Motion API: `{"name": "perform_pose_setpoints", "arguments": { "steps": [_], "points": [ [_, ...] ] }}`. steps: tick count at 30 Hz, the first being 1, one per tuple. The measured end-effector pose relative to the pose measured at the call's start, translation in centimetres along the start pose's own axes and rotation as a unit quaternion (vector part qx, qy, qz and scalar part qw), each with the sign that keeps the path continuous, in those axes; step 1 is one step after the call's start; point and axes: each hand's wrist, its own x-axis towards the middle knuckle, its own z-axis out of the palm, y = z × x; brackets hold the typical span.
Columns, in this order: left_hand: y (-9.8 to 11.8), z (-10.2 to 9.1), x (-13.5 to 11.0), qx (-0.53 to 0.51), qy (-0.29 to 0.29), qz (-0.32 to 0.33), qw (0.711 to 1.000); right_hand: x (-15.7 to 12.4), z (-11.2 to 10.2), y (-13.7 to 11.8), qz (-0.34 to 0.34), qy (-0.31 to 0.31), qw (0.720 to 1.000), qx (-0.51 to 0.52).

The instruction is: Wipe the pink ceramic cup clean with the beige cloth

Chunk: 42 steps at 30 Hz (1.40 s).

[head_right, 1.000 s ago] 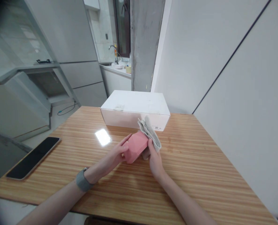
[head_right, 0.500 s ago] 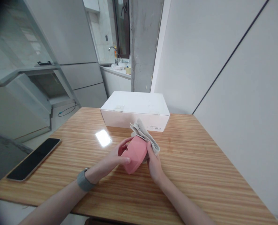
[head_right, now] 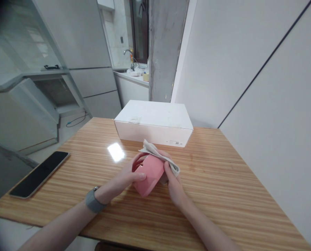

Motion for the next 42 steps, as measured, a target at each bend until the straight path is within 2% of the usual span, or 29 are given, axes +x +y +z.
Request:
{"name": "perform_pose_setpoints", "arguments": {
  "steps": [8, 12, 16, 19, 22, 25, 28, 32, 37, 42],
  "points": [
    [-0.1, -0.2, 0.0, -0.049, 0.032, -0.086, 0.995, 0.0, 0.3, -1.0, -0.055, -0.031, 0.994, -0.090],
    [0.1, -0.2, 0.1, -0.063, 0.043, -0.111, 0.991, -0.2, 1.2, -0.8, -0.009, 0.012, 0.999, -0.041],
    [0.4, -0.4, -0.1, -0.117, -0.005, -0.124, 0.985, -0.3, 1.6, -0.4, 0.032, 0.085, 0.996, -0.019],
    [0.6, -0.8, -0.2, -0.144, -0.060, -0.123, 0.980, 0.3, 1.0, 0.1, 0.045, 0.123, 0.991, 0.001],
    [0.7, -1.0, -0.2, -0.150, -0.077, -0.123, 0.978, 0.9, 0.1, 0.2, 0.064, 0.154, 0.986, 0.007],
    [0.5, -0.9, -0.1, -0.132, -0.052, -0.123, 0.982, 1.1, 0.0, -0.2, 0.075, 0.127, 0.989, 0.027],
    [0.2, -0.6, 0.1, -0.132, -0.024, -0.090, 0.987, 0.9, 0.8, -0.8, 0.065, 0.096, 0.991, 0.069],
    [-0.3, -0.3, 0.3, -0.156, -0.030, -0.063, 0.985, 0.7, 1.3, -0.4, 0.052, 0.111, 0.988, 0.093],
    [-1.1, -0.5, 0.3, -0.165, -0.030, -0.088, 0.982, 0.6, 0.1, 0.7, 0.028, 0.106, 0.993, 0.039],
    [-1.1, -0.6, 0.4, -0.158, -0.010, -0.143, 0.977, 0.0, -0.4, -0.4, -0.075, 0.004, 0.994, -0.080]
  ]
}}
